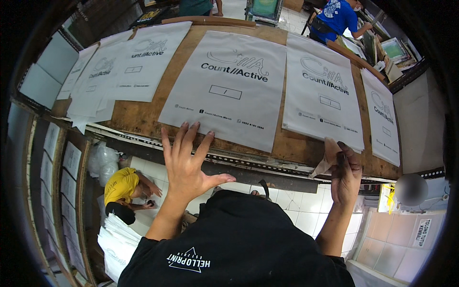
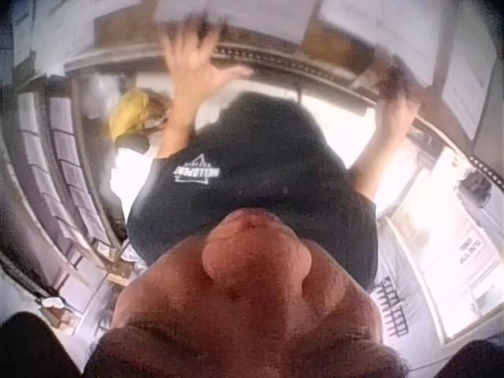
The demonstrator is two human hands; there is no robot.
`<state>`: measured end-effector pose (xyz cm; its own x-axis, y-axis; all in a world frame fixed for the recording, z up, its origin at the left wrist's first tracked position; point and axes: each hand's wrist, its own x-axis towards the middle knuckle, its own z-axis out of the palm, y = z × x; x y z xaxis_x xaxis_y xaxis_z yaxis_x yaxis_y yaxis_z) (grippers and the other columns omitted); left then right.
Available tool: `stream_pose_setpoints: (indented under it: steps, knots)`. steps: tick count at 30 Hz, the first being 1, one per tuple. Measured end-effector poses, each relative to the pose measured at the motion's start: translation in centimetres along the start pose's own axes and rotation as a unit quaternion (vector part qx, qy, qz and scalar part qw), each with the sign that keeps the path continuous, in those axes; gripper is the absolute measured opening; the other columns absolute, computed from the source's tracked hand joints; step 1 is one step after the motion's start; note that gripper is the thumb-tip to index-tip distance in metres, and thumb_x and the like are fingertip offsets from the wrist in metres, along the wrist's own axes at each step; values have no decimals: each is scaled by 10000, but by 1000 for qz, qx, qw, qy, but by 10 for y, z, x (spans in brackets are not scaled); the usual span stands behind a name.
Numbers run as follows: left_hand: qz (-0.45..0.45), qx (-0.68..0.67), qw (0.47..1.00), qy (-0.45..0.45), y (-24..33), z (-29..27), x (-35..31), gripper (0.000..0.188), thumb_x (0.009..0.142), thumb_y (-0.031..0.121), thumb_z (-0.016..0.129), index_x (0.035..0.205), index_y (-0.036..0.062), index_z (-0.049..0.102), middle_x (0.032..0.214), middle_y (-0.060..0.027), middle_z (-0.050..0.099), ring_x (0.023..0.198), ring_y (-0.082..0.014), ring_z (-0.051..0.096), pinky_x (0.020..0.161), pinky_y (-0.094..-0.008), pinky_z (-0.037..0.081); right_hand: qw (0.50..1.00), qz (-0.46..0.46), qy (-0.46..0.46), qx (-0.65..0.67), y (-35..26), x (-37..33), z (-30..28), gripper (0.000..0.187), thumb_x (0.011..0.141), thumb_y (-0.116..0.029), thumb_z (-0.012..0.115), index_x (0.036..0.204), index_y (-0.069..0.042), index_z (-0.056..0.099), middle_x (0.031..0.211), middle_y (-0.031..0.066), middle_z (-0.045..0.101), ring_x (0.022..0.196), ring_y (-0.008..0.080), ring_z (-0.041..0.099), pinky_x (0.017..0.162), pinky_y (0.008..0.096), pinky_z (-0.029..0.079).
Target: The person cleans small marks off white plastic sheets by applying liquid from a bottle to a small cloth and wiping the sheets one at a time.
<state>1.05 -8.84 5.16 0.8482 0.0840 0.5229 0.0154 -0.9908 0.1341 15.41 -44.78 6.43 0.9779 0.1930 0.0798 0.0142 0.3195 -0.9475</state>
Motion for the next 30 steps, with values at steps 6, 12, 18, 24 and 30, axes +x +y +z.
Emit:
stream_pose_setpoints:
  steps: [6, 12, 18, 24, 30]
  knots:
    - [35, -19, 999, -3, 2, -3, 8, 1049, 600, 872, 685, 1298, 89, 672, 1397, -185, 565, 1366, -408, 472, 1190, -702, 148, 999, -12, 38, -12, 3, 1, 2, 309, 986, -78, 677, 1265, 53, 657, 1159, 117, 702, 1002, 141, 635, 856, 285, 522]
    - [108, -118, 987, -23, 27, 3, 23, 981, 676, 841, 648, 1315, 97, 653, 1389, -147, 579, 1326, -367, 515, 1195, -629, 261, 997, -16, 46, -54, 6, 2, 0, 292, 991, -38, 636, 1267, 56, 654, 1141, 96, 686, 992, 132, 617, 877, 276, 500]
    - [110, -100, 988, -38, 37, 10, 23, 959, 706, 845, 635, 1313, 101, 648, 1382, -133, 581, 1326, -347, 509, 1163, -577, 336, 992, -8, 12, -125, -12, 6, 18, 266, 983, -43, 622, 1226, 52, 676, 993, 59, 674, 880, 125, 627, 820, 253, 482]
    - [74, -110, 988, 81, -1, -1, 17, 789, 688, 703, 779, 1138, 58, 724, 1156, -153, 693, 1122, -366, 654, 1043, -528, 486, 950, -75, -100, -286, -42, 35, 84, 213, 970, -28, 642, 1163, 23, 717, 1087, 77, 721, 986, 131, 645, 909, 276, 490]
    - [-45, 14, 995, 85, -49, -17, 3, 878, 728, 734, 726, 1241, 25, 654, 1353, -231, 555, 1314, -417, 501, 1160, -591, 321, 857, -207, -332, -336, -5, 88, 201, 231, 945, -84, 682, 1170, -46, 717, 1069, 120, 757, 963, 192, 721, 847, 314, 562]
